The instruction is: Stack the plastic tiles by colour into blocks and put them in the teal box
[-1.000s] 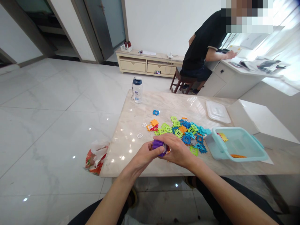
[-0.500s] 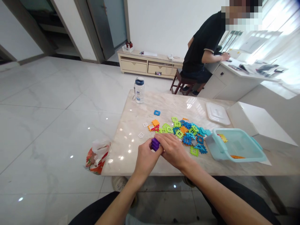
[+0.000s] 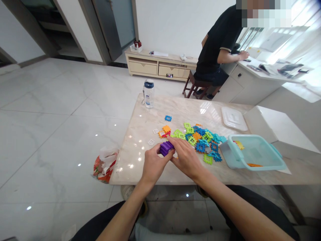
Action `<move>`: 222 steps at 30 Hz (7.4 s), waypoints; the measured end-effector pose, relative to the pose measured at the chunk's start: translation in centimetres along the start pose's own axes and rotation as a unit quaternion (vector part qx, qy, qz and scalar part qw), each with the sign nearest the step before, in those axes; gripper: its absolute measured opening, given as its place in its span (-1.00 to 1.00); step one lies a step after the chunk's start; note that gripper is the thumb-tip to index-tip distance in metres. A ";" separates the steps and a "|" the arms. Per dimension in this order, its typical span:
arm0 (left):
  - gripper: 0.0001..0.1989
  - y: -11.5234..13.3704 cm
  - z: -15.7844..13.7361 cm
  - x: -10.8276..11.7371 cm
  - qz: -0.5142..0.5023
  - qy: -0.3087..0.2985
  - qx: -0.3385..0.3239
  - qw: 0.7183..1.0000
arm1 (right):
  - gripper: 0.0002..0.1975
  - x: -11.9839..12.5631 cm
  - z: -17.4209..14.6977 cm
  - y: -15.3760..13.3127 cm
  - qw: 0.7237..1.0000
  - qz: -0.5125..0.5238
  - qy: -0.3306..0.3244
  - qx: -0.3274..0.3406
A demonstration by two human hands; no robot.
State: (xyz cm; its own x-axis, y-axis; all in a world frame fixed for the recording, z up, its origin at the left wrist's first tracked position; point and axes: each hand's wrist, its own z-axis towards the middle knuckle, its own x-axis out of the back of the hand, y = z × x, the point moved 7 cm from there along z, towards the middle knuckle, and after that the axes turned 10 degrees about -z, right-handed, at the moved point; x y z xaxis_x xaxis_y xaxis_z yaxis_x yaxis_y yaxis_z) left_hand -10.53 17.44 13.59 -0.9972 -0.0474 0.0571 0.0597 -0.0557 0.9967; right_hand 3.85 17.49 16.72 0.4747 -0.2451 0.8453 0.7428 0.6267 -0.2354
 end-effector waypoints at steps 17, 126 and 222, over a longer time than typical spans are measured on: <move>-0.73 -0.9 0.2 -1.3 -0.006 -0.014 0.017 1.000 | -0.42 0.4 -0.2 0.1 0.999 -0.026 0.009 0.035; -0.77 -2.3 0.5 -1.4 -0.020 -0.011 0.083 0.996 | -0.46 -2.3 0.1 0.3 0.991 0.022 -0.121 -0.042; -0.41 -2.3 -0.6 -3.5 -0.316 -0.229 0.236 0.890 | -0.38 1.2 -0.6 0.7 0.976 0.192 -0.079 0.069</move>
State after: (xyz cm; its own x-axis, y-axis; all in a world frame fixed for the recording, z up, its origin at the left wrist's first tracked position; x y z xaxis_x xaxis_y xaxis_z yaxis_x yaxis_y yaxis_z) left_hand -7.17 17.13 11.03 -0.7451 0.2624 -0.6131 -0.4370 0.5024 0.7461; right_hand 5.25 17.16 17.27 0.6187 0.1387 0.7733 0.4479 0.7464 -0.4923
